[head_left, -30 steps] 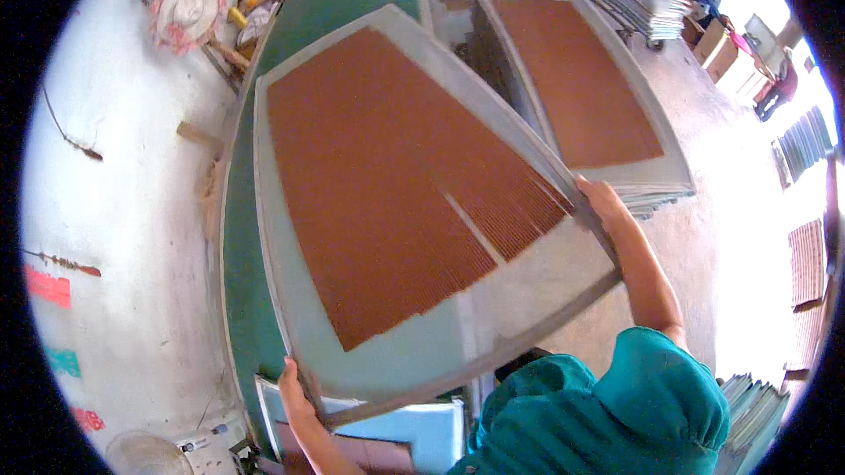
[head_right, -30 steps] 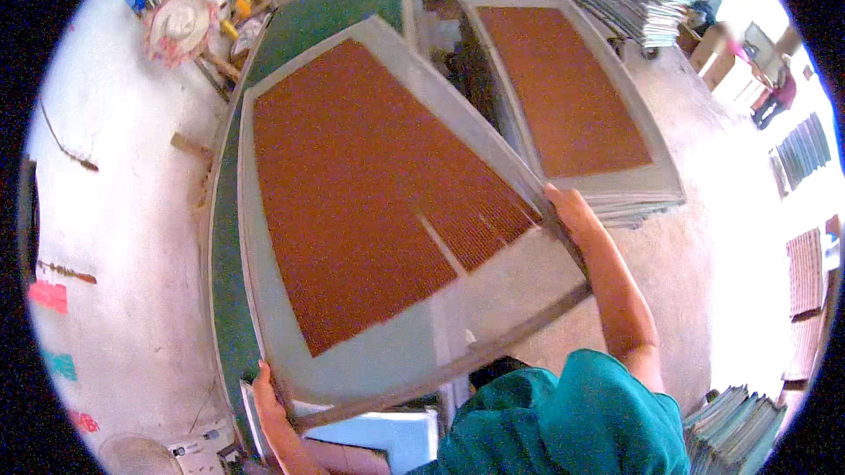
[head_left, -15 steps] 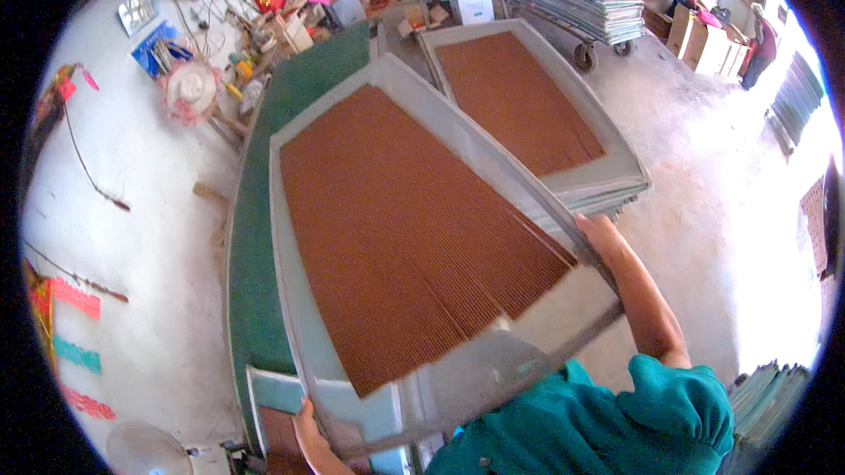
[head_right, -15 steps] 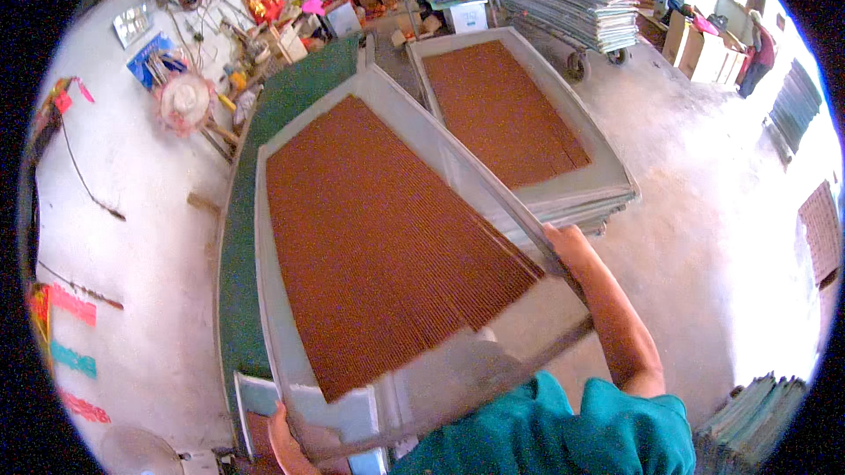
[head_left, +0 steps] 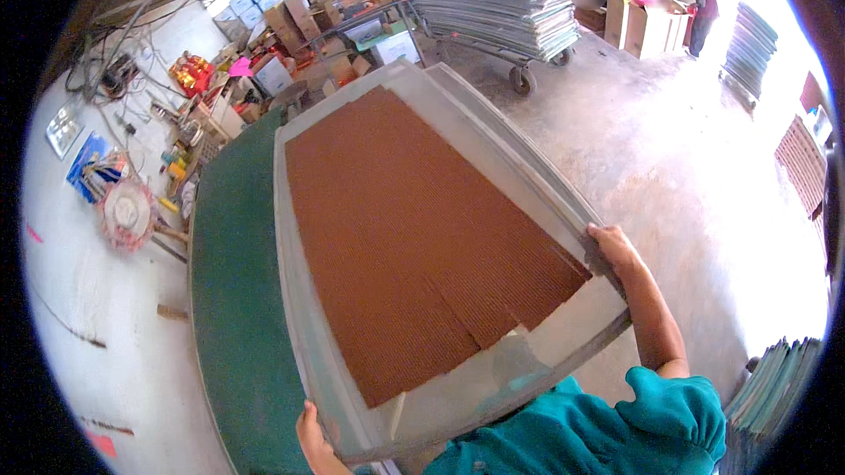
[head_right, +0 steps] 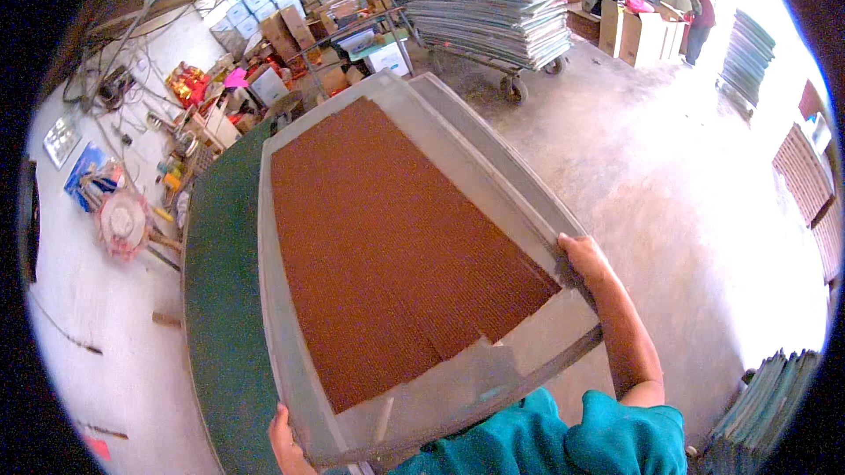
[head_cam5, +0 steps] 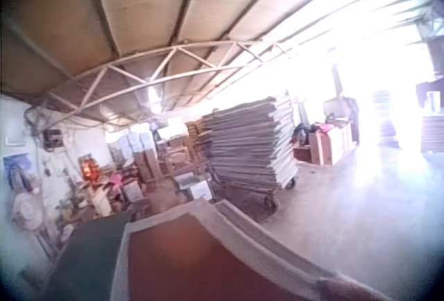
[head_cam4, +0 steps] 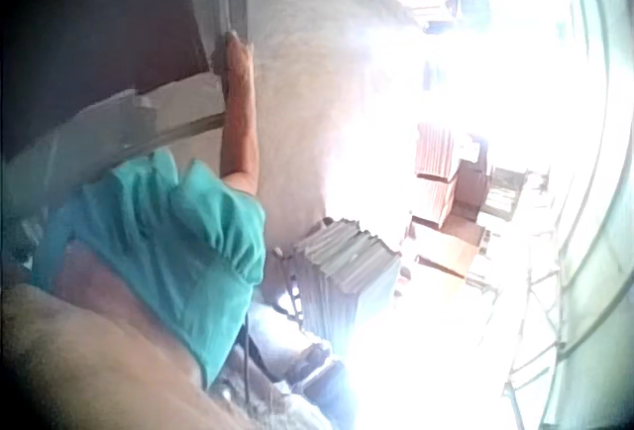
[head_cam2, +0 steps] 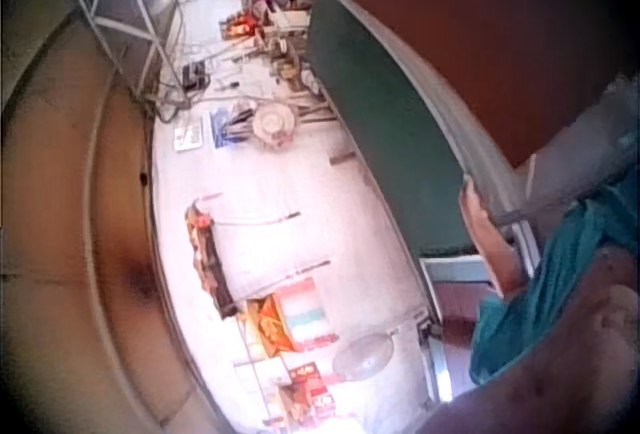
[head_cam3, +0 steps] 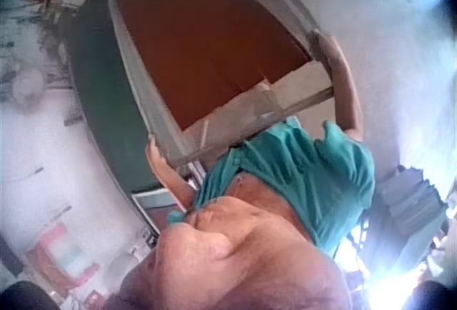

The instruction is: The person assembles rectangular frames by placing brown textured sheets into metal frames on a green conveyor belt. They repeatedly pick up sheets, align them within the frames, and stack the completed units.

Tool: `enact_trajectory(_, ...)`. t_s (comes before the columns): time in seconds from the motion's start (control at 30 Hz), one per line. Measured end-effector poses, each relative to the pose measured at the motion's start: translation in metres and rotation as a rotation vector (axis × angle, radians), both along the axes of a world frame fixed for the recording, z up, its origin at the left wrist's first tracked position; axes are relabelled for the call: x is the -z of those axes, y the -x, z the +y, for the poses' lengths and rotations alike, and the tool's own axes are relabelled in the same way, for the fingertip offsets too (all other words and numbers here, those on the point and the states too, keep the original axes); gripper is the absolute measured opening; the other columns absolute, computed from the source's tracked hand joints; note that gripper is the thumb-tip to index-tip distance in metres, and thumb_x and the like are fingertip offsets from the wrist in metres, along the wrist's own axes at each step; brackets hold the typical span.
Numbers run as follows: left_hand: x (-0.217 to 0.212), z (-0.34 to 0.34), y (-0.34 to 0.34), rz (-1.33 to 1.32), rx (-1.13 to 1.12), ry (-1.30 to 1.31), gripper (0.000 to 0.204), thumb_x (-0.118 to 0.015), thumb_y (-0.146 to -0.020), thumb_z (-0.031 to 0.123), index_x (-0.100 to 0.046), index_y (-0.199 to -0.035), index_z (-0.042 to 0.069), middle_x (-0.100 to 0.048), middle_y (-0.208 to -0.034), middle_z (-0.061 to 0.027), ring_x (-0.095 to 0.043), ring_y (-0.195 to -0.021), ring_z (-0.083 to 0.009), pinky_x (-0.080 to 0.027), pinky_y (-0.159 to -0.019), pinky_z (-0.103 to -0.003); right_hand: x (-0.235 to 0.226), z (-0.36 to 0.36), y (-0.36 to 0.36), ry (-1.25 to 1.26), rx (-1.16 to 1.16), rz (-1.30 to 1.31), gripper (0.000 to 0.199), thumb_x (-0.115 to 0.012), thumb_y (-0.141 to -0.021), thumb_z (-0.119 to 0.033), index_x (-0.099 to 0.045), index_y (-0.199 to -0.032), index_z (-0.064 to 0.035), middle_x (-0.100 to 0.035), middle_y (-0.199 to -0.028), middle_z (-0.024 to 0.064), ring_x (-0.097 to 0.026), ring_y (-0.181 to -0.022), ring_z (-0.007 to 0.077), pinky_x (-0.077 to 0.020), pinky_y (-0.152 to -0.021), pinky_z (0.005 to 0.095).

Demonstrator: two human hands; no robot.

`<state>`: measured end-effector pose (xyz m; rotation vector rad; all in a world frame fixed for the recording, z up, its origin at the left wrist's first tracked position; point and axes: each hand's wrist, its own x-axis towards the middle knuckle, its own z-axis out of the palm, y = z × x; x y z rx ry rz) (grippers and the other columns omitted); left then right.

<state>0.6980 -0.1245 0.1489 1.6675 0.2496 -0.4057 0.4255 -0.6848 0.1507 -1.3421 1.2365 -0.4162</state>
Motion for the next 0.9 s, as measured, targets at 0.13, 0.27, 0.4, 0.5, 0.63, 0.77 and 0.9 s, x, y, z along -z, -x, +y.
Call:
enact_trajectory(0.13, 0.025, -0.101, -0.088, 0.067, 0.022, -0.1, 0.046, -0.056, -0.089, 0.031, -0.054, -0.112, -0.009, -0.059, -0.108, -0.0145, -0.055, -0.097, -0.0236, -0.041, -0.088, -0.036, -0.014, -0.099, -0.047, 0.018, 0.04, 0.058, 0.046, -0.054, -0.087, -0.037, -0.065, -0.074, 0.0062, -0.058, -0.058, 0.0092, -0.056, -0.048, 0.0188, -0.0461, -0.049, 0.0354)
enact_trajectory(0.27, 0.028, -0.199, -0.137, 0.088, 0.066, -0.086, 0.048, -0.056, -0.089, 0.032, -0.052, -0.114, -0.009, -0.057, -0.112, -0.0152, -0.054, -0.1, -0.025, -0.04, -0.09, -0.036, 0.015, -0.2, -0.073, 0.125, 0.016, 0.194, 0.045, -0.054, -0.087, -0.037, -0.065, -0.074, 0.0049, -0.058, -0.056, 0.009, -0.053, -0.042, 0.019, -0.0429, -0.041, 0.0346)
enact_trajectory(0.4, 0.03, -0.263, -0.13, 0.23, -0.018, -0.109, 0.048, -0.054, -0.09, 0.034, -0.051, -0.115, -0.007, -0.057, -0.114, -0.0142, -0.053, -0.103, -0.0253, -0.039, -0.091, -0.035, 0.019, -0.223, -0.102, 0.066, -0.016, 0.252, 0.048, -0.054, -0.086, -0.039, -0.064, -0.072, 0.0051, -0.059, -0.059, 0.0099, -0.055, -0.044, 0.0196, -0.0448, -0.045, 0.0347)
enact_trajectory(0.5, 0.102, -0.245, -0.111, 0.233, 0.039, 0.07, 0.048, -0.05, -0.091, 0.034, -0.051, -0.117, -0.006, -0.055, -0.117, -0.0129, -0.051, -0.106, -0.0252, -0.038, -0.093, -0.036, 0.065, -0.242, -0.083, 0.051, -0.105, 0.346, 0.054, -0.05, -0.086, -0.047, -0.066, -0.083, 0.0043, -0.064, -0.072, 0.0143, -0.062, -0.064, 0.0241, -0.0491, -0.064, 0.0371)
enact_trajectory(0.63, 0.144, -0.273, -0.088, 0.554, 0.158, -0.212, 0.054, -0.043, -0.092, 0.039, -0.043, -0.128, -0.001, -0.043, -0.133, -0.0145, -0.042, -0.12, -0.0277, -0.032, -0.099, -0.042, 0.174, -0.28, -0.055, 0.118, -0.338, 0.772, 0.062, -0.041, -0.087, -0.057, -0.066, -0.098, -0.0015, -0.064, -0.097, 0.021, -0.06, -0.099, 0.0319, -0.0433, -0.088, 0.0386)
enact_trajectory(0.77, 0.236, -0.269, -0.085, 0.577, 0.1, -0.177, 0.058, -0.04, -0.092, 0.043, -0.039, -0.132, 0.0, -0.039, -0.136, -0.0152, -0.038, -0.124, -0.0283, -0.03, -0.101, -0.041, 0.25, -0.284, -0.059, 0.295, -0.557, 0.914, 0.068, -0.028, -0.09, -0.056, -0.061, -0.105, 0.0008, -0.055, -0.11, 0.0291, -0.049, -0.11, 0.0425, -0.0371, -0.095, 0.0457)
enact_trajectory(0.9, 0.228, -0.276, -0.071, 0.333, 0.262, -0.454, 0.057, -0.04, -0.092, 0.042, -0.041, -0.13, -0.001, -0.041, -0.134, -0.0142, -0.038, -0.124, -0.0273, -0.029, -0.102, -0.037, 0.184, -0.26, -0.098, 0.264, -0.538, 1.119, 0.06, -0.028, -0.092, -0.049, -0.063, -0.1, -0.0007, -0.058, -0.108, 0.0253, -0.053, -0.108, 0.0385, -0.0417, -0.091, 0.0464)
